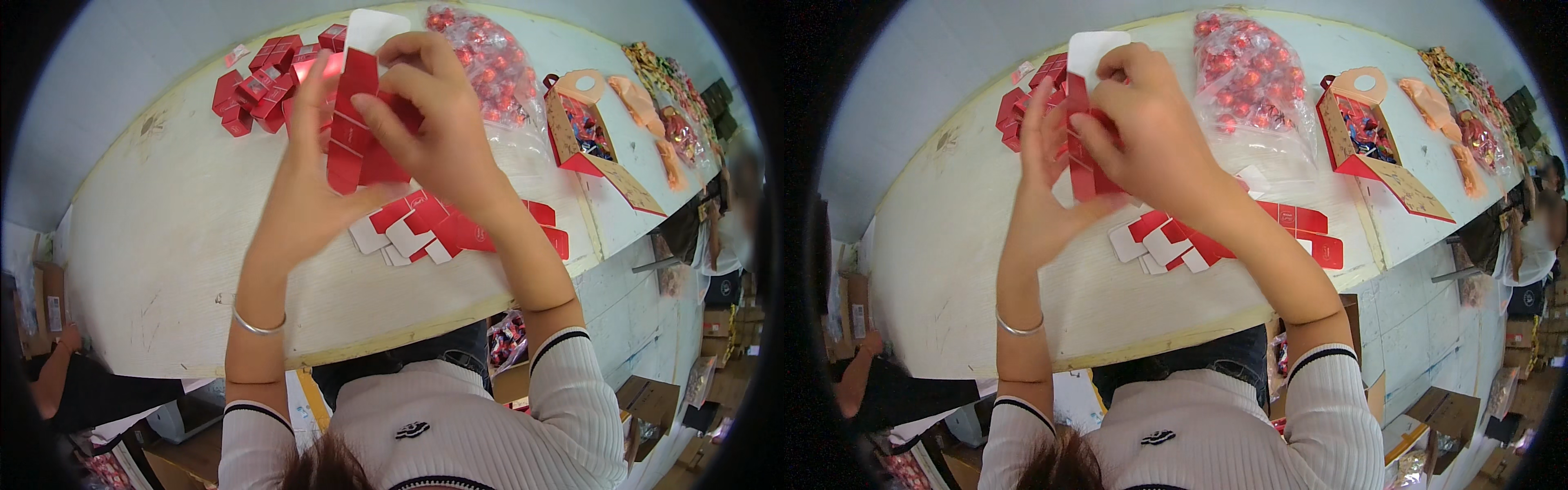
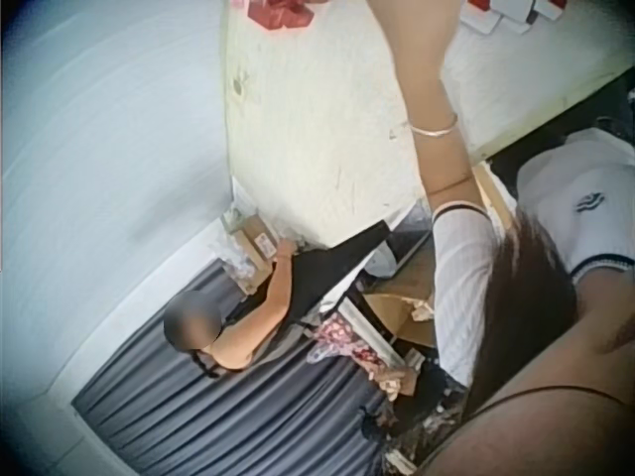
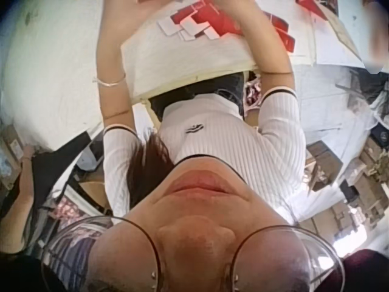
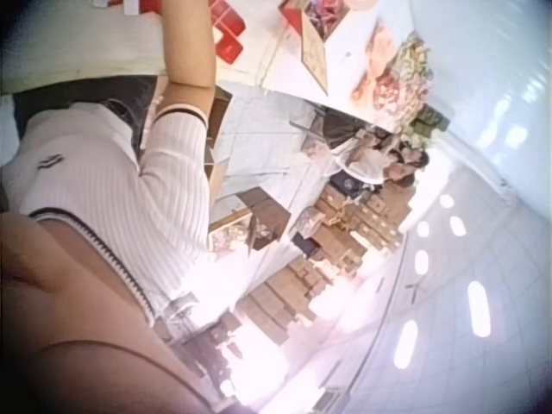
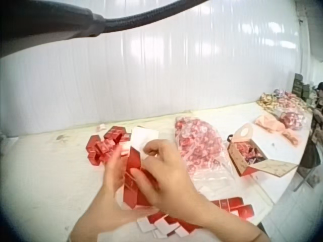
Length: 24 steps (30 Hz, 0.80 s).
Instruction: The person folds flat red cardboard pieces into small boxes, places a wrapped candy inside each box, and closes the flaps. The finished boxes are stacked on the table.
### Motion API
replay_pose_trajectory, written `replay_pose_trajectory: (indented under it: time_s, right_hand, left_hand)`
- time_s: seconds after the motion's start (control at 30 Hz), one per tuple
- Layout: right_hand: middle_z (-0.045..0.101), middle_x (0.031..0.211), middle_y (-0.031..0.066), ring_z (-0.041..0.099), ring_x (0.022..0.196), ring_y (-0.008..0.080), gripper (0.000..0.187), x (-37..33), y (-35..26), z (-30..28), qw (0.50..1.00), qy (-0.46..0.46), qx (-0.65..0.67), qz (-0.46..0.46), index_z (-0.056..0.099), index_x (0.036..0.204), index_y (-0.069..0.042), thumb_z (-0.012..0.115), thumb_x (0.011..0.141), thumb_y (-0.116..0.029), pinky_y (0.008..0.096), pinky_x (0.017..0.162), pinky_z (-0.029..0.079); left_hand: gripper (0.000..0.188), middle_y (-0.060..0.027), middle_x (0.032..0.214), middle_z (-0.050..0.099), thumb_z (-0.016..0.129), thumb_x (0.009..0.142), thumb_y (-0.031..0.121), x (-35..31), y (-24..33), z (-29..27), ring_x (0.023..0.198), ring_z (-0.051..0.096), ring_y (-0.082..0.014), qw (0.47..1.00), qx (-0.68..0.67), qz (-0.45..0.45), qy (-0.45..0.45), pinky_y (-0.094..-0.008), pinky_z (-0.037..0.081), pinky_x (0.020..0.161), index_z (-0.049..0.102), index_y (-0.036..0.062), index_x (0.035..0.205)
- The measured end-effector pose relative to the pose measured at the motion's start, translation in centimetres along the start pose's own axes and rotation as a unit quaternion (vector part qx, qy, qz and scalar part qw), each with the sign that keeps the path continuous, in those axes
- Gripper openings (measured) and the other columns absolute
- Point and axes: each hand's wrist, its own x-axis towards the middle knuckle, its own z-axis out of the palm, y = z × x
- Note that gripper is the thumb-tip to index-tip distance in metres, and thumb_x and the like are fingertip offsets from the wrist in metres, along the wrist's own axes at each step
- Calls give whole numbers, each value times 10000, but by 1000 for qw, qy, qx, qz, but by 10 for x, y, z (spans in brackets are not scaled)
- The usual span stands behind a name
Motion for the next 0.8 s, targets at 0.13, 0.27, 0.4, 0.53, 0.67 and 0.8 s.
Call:
replay_pose_trajectory:
  time_s: [0.13, 0.27, 0.4, 0.53, 0.67, 0.8]
  right_hand:
    - [493, 1041, 149, 502, 907, 250, 129, 0, -12, 5, 998, 27, 26, -42, 549, 755, -8, 665, 699, -10, 306, 728, 438]
    - [424, 1110, 136, 479, 1014, 242, 294, 7, -8, 4, 941, 203, 270, 21, 504, 1027, -24, 628, 765, -74, 346, 835, 449]
    - [412, 1132, 100, 475, 1006, 186, 278, -1, -16, 7, 923, 20, 353, 151, 481, 1071, -20, 584, 821, -83, 329, 861, 440]
    - [461, 1050, 56, 479, 912, 124, 112, -7, -9, 16, 890, 34, 435, 132, 561, 933, 8, 542, 850, -65, 266, 748, 428]
    - [580, 803, 43, 515, 825, 92, 273, -12, -10, 10, 815, 4, 464, 347, 593, 764, -6, 488, 888, -226, 242, 761, 422]
    - [519, 946, 56, 515, 768, 127, 167, -1, -20, 12, 766, 75, 547, 330, 539, 937, 22, 513, 781, -29, 265, 702, 455]
  left_hand:
    - [935, -149, 1345, 326, 744, 630, 9, -5, -6, 16, 1127, 463, -268, 996, 70, 2, 55, -359, 446, 876, 177, 73, 1371]
    - [900, -124, 1214, 422, 674, 661, -77, 2, -1, 11, 1054, 520, -229, 986, -142, 11, 82, -336, 475, 860, 164, 111, 1377]
    - [776, -106, 1163, 428, 657, 664, -88, 2, -5, 6, 1060, 495, -197, 976, -211, 9, 50, -316, 479, 861, 249, 93, 1300]
    - [666, -91, 1161, 428, 676, 696, -12, -3, -8, 5, 1033, 490, -175, 983, -182, 13, 32, -292, 466, 832, 281, 82, 1224]
    - [615, -112, 1187, 398, 686, 757, 112, -9, -13, 13, 1005, 494, -179, 994, -105, -7, 17, -286, 450, 802, 268, 64, 1206]
    - [665, -140, 1195, 392, 682, 765, 112, -6, -10, 19, 1029, 490, -194, 993, -98, 27, 55, -308, 460, 811, 205, 69, 1227]
